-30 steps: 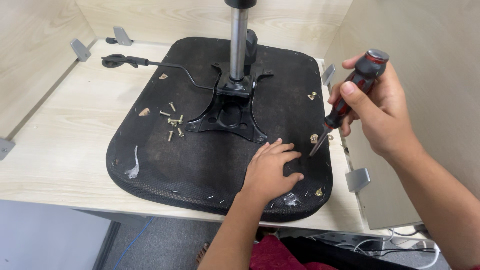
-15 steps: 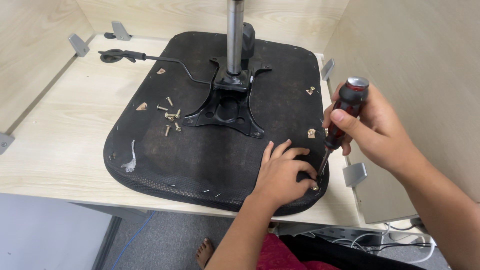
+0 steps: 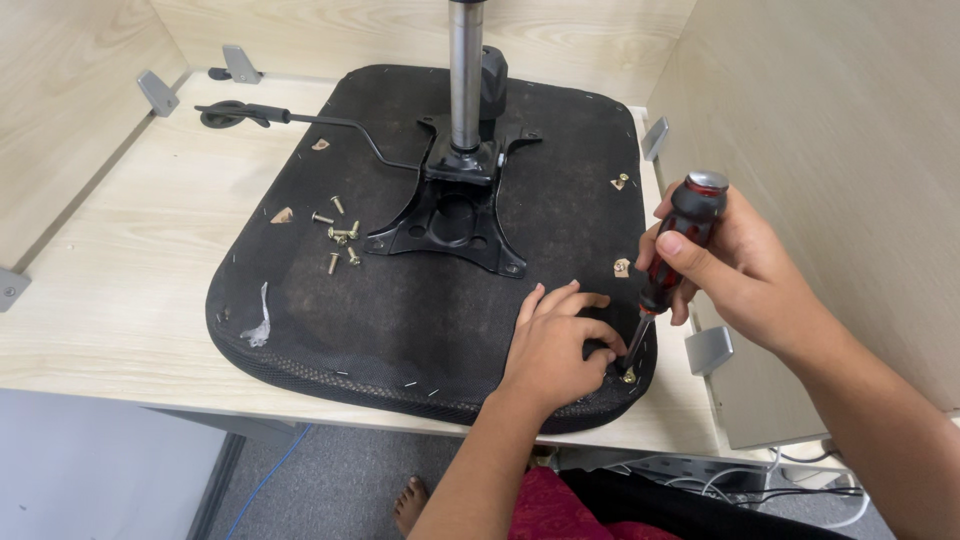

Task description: The person uses a screwdriver to tighten screws into the underside of an office chair seat, securing the seat to its central gas-lift column. The person works on multiple screw locations around the seat base.

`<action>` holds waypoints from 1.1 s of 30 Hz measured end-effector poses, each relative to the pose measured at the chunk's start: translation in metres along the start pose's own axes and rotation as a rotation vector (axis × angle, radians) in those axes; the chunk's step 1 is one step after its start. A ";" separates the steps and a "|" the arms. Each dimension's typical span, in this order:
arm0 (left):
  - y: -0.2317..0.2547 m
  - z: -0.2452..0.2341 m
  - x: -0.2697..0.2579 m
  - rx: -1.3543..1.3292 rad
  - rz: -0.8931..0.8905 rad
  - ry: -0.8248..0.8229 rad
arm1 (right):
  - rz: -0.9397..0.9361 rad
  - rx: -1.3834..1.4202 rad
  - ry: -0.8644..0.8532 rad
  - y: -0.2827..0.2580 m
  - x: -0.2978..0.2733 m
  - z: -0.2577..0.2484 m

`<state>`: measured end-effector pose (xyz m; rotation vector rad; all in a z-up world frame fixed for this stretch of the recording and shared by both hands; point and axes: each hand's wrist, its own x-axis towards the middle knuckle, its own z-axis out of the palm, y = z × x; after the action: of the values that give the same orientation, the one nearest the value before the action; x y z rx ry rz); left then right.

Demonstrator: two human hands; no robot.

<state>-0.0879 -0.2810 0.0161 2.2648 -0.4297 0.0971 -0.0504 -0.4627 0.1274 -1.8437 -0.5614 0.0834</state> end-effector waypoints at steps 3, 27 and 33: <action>0.001 -0.001 0.001 0.009 -0.002 -0.009 | 0.022 0.008 0.006 0.000 -0.001 -0.001; -0.009 -0.007 0.008 -0.047 0.029 0.031 | 0.052 -0.021 0.003 -0.007 -0.001 0.000; -0.010 -0.010 0.009 -0.041 0.042 0.015 | 0.041 0.020 -0.041 -0.004 -0.001 -0.002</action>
<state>-0.0760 -0.2702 0.0177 2.2137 -0.4673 0.1251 -0.0515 -0.4642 0.1316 -1.8373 -0.5501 0.1544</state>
